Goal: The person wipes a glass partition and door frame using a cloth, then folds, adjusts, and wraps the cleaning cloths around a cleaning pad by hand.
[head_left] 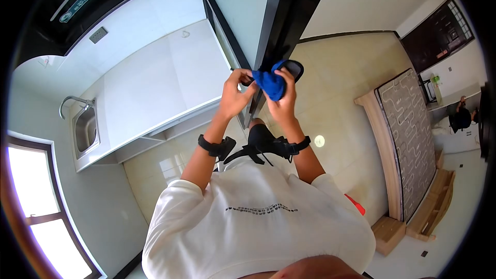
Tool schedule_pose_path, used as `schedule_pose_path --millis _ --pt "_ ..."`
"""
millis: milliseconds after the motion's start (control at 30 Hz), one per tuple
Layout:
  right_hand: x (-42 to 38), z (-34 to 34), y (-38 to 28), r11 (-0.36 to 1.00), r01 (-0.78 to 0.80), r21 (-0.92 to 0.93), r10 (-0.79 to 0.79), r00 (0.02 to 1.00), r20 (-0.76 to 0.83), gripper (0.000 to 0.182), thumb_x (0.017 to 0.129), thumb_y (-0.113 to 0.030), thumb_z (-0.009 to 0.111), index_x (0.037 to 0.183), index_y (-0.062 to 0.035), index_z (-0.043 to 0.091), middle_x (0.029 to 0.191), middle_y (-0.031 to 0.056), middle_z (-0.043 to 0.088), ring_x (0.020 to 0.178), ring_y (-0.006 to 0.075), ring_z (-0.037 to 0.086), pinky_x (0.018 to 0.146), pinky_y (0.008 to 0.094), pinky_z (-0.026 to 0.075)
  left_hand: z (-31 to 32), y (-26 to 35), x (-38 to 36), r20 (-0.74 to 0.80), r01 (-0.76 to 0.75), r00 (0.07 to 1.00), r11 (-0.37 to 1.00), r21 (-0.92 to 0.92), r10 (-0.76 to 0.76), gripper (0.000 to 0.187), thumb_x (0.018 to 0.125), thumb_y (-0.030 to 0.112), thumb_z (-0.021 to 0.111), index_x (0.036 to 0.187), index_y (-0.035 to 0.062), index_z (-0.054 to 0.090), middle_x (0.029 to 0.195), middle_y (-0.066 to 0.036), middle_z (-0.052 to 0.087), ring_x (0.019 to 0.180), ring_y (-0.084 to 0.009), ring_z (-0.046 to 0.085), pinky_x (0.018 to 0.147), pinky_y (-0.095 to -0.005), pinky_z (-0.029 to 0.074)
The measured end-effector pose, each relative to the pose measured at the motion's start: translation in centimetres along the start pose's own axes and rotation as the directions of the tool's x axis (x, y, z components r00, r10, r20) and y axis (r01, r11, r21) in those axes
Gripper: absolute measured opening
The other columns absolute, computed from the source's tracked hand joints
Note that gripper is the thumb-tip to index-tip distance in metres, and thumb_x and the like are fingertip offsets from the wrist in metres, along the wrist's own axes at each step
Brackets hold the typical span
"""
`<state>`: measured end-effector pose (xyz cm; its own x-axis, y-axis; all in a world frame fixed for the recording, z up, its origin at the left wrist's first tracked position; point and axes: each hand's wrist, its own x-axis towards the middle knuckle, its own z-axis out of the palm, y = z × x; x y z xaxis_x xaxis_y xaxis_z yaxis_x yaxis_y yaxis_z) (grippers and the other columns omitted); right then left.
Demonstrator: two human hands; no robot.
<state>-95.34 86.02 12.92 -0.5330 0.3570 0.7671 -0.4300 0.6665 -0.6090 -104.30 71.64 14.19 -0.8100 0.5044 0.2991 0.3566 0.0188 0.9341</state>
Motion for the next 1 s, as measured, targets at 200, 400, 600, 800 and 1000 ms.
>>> schedule_pose_path --millis 200,400,600,800,1000 --pt "6.8 -0.9 -5.6 0.993 -0.117 -0.024 0.111 0.978 -0.175 0.068 0.078 -0.004 0.077 0.136 -0.0049 0.041 0.110 0.0195 0.064 0.098 0.0355 0.067 0.086 0.0390 0.052 -0.9 8.9 1.3 0.005 -0.411 0.912 0.911 -0.028 0.411 0.039 0.084 0.007 0.068 0.122 0.0002 0.062 0.106 -0.011 0.061 0.099 -0.0184 0.057 0.095 -0.0304 0.043" --pt "5.9 -0.5 -3.7 0.968 -0.128 -0.215 0.093 0.981 -0.169 0.065 0.079 -0.005 0.076 0.135 -0.0082 0.042 0.104 0.0197 0.067 0.093 0.0394 0.069 0.080 0.0414 0.054 0.9 6.8 -0.6 0.052 -0.248 0.964 0.951 -0.185 0.261 0.049 0.087 0.001 0.061 0.136 0.0039 0.056 0.117 -0.017 0.063 0.106 -0.0263 0.061 0.100 -0.0336 0.043" --pt "1.1 -1.3 -0.3 0.827 -0.537 -0.169 0.554 0.828 0.080 0.067 0.084 -0.017 0.073 0.139 -0.0093 0.035 0.098 0.0246 0.069 0.097 0.0421 0.068 0.082 0.0428 0.054 2.7 2.4 -3.3 0.106 -0.040 0.993 0.995 -0.089 0.049 0.051 0.092 -0.001 0.057 0.142 0.0029 0.049 0.135 -0.012 0.057 0.124 -0.0171 0.053 0.109 -0.0340 0.038" --pt "-5.0 -3.0 1.5 0.827 -0.562 0.037 0.539 0.809 0.233 0.071 0.087 -0.028 0.075 0.136 0.0002 0.032 0.101 0.0178 0.069 0.089 0.0232 0.068 0.081 0.0339 0.053 2.1 1.3 -4.9 0.119 -0.147 0.984 0.981 0.124 0.132 0.058 0.089 0.007 0.062 0.144 0.0031 0.043 0.132 -0.020 0.055 0.125 -0.0337 0.053 0.106 -0.0392 0.041" --pt "-1.9 -6.0 -1.7 0.549 -0.694 0.467 0.765 0.642 0.054 0.043 0.092 -0.018 0.064 0.125 -0.0088 0.037 0.103 0.0090 0.060 0.091 0.0121 0.054 0.085 0.0255 0.042 0.9 4.9 -3.1 0.161 -0.242 0.951 0.959 -0.145 0.264 0.058 0.084 0.000 0.062 0.140 0.0055 0.049 0.129 -0.018 0.057 0.121 -0.0332 0.056 0.098 -0.0389 0.048"
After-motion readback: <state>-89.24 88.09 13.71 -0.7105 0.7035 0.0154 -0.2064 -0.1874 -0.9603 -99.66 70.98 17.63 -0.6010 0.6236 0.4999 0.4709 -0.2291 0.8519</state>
